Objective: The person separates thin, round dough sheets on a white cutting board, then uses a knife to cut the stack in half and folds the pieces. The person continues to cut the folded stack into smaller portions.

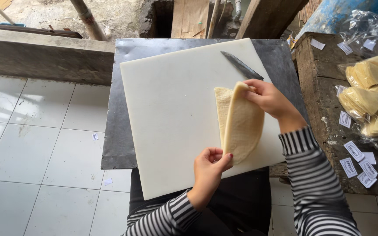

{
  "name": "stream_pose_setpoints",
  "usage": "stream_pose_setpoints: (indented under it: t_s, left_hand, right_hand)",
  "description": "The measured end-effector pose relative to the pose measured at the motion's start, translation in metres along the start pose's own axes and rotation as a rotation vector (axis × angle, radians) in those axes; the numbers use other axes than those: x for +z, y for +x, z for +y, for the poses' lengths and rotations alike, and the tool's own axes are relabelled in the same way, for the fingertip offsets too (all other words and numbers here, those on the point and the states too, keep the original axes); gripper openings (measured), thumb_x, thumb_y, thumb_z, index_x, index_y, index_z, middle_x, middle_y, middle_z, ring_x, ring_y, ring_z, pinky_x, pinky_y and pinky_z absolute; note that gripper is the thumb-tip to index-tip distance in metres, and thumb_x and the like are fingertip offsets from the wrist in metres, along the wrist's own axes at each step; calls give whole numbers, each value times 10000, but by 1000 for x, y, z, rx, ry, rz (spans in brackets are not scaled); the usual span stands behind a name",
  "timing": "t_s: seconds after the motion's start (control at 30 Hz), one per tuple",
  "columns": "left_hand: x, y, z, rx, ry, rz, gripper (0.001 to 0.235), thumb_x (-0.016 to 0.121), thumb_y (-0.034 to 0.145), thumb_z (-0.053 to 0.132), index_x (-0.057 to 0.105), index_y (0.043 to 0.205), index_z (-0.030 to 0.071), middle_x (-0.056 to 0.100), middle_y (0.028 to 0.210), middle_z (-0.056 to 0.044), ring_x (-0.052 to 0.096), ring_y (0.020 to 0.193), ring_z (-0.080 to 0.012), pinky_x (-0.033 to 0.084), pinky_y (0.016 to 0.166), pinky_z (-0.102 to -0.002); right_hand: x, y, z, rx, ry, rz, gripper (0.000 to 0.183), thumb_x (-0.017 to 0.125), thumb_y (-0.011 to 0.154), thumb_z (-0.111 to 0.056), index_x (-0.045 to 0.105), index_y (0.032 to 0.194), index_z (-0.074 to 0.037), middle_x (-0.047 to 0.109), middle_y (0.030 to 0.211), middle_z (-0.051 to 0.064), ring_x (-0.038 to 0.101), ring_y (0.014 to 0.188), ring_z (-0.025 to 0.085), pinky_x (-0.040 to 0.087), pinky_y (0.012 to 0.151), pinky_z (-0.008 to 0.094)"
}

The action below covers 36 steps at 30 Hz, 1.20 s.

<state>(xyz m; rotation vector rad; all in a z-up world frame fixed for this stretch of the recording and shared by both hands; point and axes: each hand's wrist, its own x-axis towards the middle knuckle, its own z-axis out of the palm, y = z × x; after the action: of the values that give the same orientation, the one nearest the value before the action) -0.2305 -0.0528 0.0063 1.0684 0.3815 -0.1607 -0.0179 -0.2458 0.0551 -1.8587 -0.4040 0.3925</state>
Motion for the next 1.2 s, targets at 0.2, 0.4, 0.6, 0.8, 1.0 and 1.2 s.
stream_pose_setpoints:
  t_s: [0.2,0.4,0.6,0.8,1.0,1.2]
  left_hand:
    - [5,21,3,-109,-10,6,266,728,906,123,624,1058,-69,760,930,-150,771,783,-203,640,636,-293]
    - [2,22,18,-146,124,-111,251,711,928,125,627,1033,-87,753,911,-171,778,713,-235,631,553,-296]
    - [-2,18,37,-120,332,-175,249,705,938,166,650,982,-74,747,812,-149,765,643,-206,615,509,-273]
    - [-2,15,43,-108,361,-177,252,705,939,177,660,950,-72,742,756,-127,759,618,-190,598,487,-260]
    - [-5,14,39,-98,335,-177,244,701,939,174,647,956,-63,737,769,-130,758,616,-191,597,479,-266]
    - [-6,15,39,-121,352,-190,247,690,949,173,645,963,-68,736,786,-128,758,621,-189,601,480,-264]
  right_hand:
    - [23,52,3,142,-121,-119,388,694,947,-260,685,1250,-18,772,1046,86,687,955,129,534,835,288]
    - [24,54,8,4,-577,5,344,725,930,-301,748,1201,-90,747,1034,139,705,929,200,547,787,332]
    - [30,46,2,-159,-483,27,286,700,943,-286,744,1142,-84,732,1085,139,727,932,213,597,782,328]
    - [35,40,1,-255,-706,92,246,700,961,-262,756,1105,-71,739,972,93,673,795,220,553,732,359]
    - [35,41,8,-260,-626,115,239,684,976,-247,744,1121,-66,728,933,83,637,746,207,533,720,347]
    - [38,45,14,-241,-644,113,262,685,970,-285,748,1099,-65,728,931,71,653,766,188,541,723,333]
